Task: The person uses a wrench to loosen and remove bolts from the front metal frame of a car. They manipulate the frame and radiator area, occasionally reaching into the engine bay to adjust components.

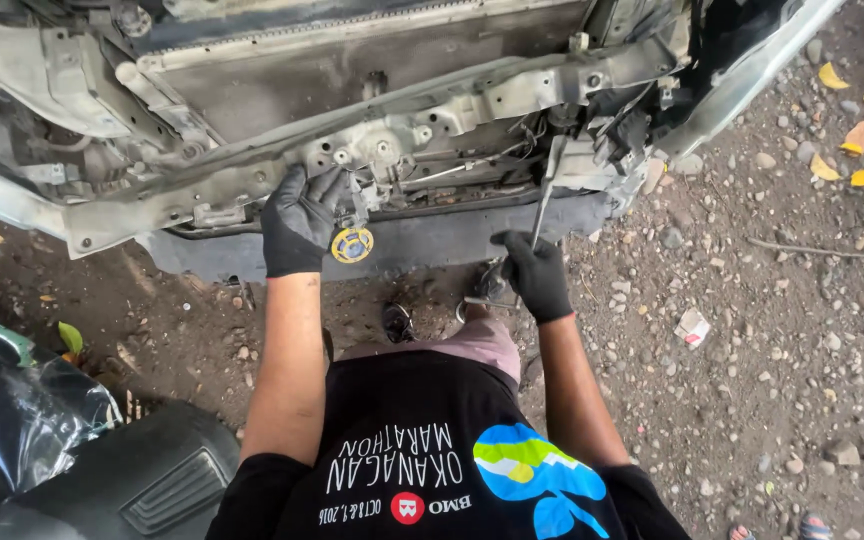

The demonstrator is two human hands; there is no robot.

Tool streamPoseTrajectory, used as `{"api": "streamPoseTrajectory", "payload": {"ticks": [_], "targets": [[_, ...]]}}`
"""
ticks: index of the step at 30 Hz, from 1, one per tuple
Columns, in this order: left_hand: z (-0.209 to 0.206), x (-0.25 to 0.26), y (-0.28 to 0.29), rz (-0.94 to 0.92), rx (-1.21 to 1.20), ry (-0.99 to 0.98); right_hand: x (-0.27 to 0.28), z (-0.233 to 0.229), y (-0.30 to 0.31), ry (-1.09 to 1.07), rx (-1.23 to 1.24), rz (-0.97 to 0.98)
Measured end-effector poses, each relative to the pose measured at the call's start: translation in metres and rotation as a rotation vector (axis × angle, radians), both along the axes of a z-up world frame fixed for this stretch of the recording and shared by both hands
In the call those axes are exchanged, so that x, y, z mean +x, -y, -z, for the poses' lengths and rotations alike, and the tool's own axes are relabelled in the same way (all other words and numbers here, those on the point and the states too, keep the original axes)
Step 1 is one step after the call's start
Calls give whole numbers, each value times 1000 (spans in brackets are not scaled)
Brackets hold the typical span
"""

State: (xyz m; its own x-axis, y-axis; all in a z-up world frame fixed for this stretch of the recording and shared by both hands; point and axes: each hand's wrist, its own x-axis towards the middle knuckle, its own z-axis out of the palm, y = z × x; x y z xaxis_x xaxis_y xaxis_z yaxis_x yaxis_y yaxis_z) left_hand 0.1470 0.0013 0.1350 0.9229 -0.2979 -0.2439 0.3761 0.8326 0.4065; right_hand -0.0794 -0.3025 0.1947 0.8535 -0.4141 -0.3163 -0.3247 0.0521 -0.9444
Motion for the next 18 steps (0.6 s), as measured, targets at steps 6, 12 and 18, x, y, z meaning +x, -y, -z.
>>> {"api": "streamPoseTrajectory", "payload": {"ticks": [6, 12, 18], "targets": [[-16, 20, 15, -57, 13, 35, 79, -8, 29, 168, 161, 84], [-25, 40, 23, -174, 111, 14, 155, -14, 35, 262, 242, 22], [-52, 20, 26, -150, 222, 107, 198, 6, 25, 254, 214, -108]]}}
